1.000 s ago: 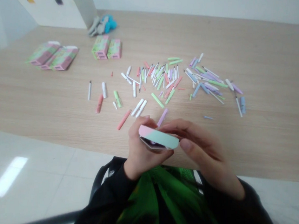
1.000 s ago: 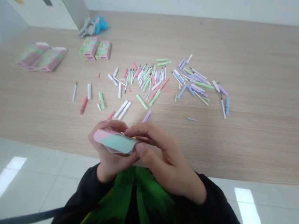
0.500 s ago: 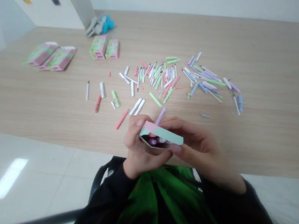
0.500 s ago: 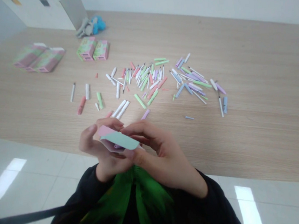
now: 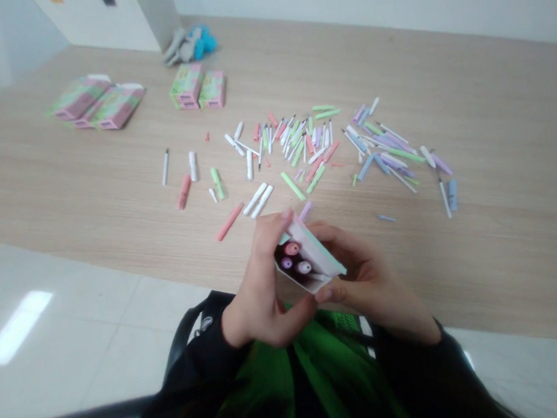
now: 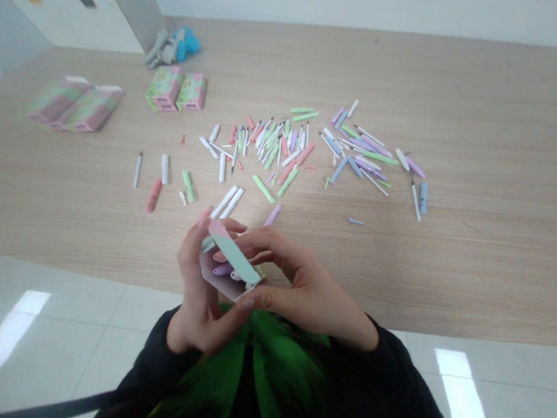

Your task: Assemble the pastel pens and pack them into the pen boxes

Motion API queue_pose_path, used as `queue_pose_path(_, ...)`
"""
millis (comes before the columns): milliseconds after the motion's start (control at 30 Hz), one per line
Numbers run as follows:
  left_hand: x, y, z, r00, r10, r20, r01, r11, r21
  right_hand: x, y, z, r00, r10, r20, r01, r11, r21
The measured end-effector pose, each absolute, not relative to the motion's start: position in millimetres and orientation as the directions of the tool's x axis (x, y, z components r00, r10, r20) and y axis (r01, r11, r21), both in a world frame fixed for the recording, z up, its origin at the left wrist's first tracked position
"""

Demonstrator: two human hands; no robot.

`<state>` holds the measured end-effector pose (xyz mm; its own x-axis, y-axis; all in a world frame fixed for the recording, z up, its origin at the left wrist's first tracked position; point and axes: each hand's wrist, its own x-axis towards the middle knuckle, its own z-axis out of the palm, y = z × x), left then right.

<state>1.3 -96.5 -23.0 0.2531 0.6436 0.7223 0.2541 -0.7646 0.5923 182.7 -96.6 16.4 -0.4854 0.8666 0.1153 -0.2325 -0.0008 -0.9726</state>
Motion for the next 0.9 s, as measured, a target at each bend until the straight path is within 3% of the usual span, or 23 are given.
queue_pose_path(100, -2, -100, -19, 0.286, 0.679, 0.676, 0.191, -0.732, 0.654, 184, -98, 19, -0.485, 0.866, 0.124, -0.226, 0.013, -0.974)
queue_pose_path(333, 5, -97, -31, 0.067, 0.633, 0.771, 0.224, -0.763, 0.606, 187, -100, 22, -0.525, 0.841, 0.13, -0.184, 0.037, -0.982)
queue_pose_path(567, 13, -94, -25, -0.003, 0.606, 0.795, 0.123, -0.789, 0.602, 195, -98, 17, -0.661, 0.711, 0.24, -0.188, 0.153, -0.97)
queue_pose_path(667, 9, -95, -25, 0.038, 0.636, 0.771, 0.201, -0.76, 0.618, 200, -104, 31, -0.516, 0.818, 0.255, -0.068, 0.257, -0.964)
queue_pose_path(767, 4, -98, -22, 0.168, 0.669, 0.724, 0.25, -0.74, 0.625, 206, -108, 60, -0.412, 0.841, 0.351, 0.069, 0.413, -0.908)
queue_pose_path(900, 0, -101, -16, 0.281, 0.688, 0.67, 0.226, -0.725, 0.65, 203, -96, 105, -0.571, 0.723, 0.389, 0.155, 0.561, -0.813)
